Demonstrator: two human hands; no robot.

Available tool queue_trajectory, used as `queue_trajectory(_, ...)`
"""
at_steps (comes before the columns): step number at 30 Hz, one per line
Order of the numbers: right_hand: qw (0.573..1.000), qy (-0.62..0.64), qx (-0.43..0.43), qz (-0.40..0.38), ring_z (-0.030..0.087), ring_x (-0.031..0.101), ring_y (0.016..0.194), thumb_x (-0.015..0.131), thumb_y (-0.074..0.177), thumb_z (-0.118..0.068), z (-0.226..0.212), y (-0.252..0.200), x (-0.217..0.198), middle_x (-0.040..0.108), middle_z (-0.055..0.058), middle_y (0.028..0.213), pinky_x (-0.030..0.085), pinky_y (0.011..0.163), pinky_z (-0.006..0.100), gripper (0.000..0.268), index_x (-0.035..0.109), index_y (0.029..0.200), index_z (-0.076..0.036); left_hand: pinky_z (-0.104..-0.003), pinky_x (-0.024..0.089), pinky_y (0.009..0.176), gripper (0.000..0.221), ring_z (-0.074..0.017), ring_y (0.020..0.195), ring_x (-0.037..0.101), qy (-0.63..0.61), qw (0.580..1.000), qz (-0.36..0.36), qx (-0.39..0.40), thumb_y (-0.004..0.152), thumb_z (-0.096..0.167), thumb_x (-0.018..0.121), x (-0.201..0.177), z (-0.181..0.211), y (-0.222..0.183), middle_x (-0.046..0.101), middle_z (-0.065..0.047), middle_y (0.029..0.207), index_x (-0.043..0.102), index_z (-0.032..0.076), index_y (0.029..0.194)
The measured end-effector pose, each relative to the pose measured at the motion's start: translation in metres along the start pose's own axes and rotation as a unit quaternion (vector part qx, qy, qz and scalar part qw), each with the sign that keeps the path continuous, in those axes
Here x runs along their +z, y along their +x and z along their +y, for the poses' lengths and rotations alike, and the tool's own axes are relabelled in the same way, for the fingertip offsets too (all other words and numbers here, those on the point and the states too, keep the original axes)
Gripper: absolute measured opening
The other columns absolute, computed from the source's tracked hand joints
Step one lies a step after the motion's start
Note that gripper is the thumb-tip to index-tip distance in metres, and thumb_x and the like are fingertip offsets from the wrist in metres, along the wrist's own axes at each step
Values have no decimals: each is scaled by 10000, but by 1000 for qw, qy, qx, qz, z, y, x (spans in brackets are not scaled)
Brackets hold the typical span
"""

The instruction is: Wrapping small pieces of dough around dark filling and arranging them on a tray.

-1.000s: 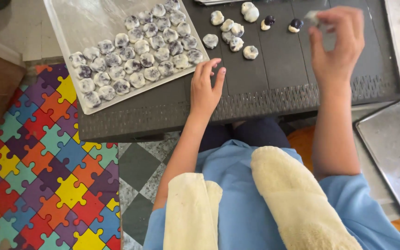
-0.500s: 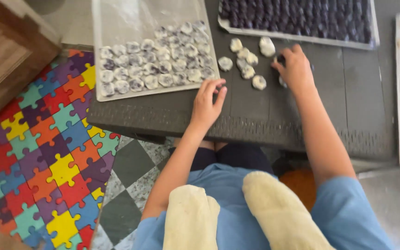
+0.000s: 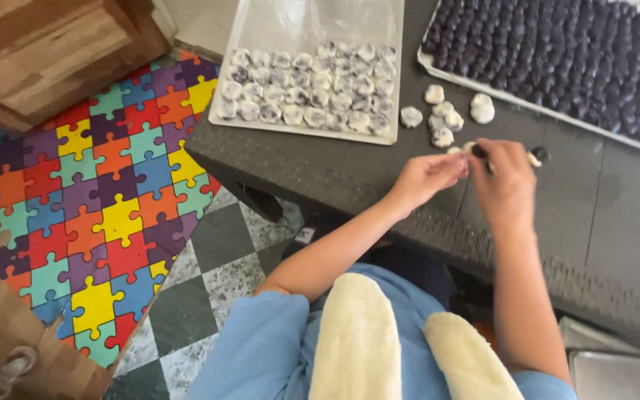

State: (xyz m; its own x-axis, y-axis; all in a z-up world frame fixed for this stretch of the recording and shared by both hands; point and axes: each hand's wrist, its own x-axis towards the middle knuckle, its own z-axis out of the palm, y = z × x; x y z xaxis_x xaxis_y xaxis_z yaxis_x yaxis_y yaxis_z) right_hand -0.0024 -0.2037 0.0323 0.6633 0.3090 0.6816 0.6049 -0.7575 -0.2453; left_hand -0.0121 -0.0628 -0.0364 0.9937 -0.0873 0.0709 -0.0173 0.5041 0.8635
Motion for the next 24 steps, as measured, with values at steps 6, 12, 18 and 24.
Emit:
queue_trajectory(6, 995, 73, -20, -59, 336, 630, 927, 701, 787, 44, -63, -24, -15, 561, 146, 1069, 527, 780, 387, 364, 656, 1145, -6, -338, 546, 815, 385, -231, 886, 672, -71, 995, 41, -50, 878, 150, 704, -15, -18, -25, 663, -210, 999, 585, -61, 1177)
queue_trajectory(12, 947, 302, 87, -73, 340, 549, 1053, 636, 906, 68, -65, -37, -21, 454, 213, 1145, 486, 829, 395, 529, 415, 1385, 36, -313, 590, 732, 330, -214, 860, 687, 25, 999, 25, 40, 869, 152, 708, -24, 6, -58, 670, -160, 975, 607, 5, 1146)
queue_trajectory(18, 915, 349, 121, -164, 250, 618, 958, 631, 931, 5, -86, -45, -30, 577, 146, 1100, 510, 770, 311, 288, 606, 1219, -1, -369, 556, 832, 254, -249, 1023, 645, 255, 948, 12, 188, 825, 203, 754, -31, 47, -92, 609, -53, 1138, 689, 124, 1057)
queue_trajectory(24, 918, 355, 144, -102, 232, 635, 859, 621, 955, 47, -86, -45, -23, 588, 170, 1000, 533, 703, 302, 174, 629, 1129, 49, -268, 558, 838, 287, -131, 967, 642, 20, 995, -33, 94, 867, 128, 719, -31, 63, -98, 664, -57, 1106, 658, 58, 1138)
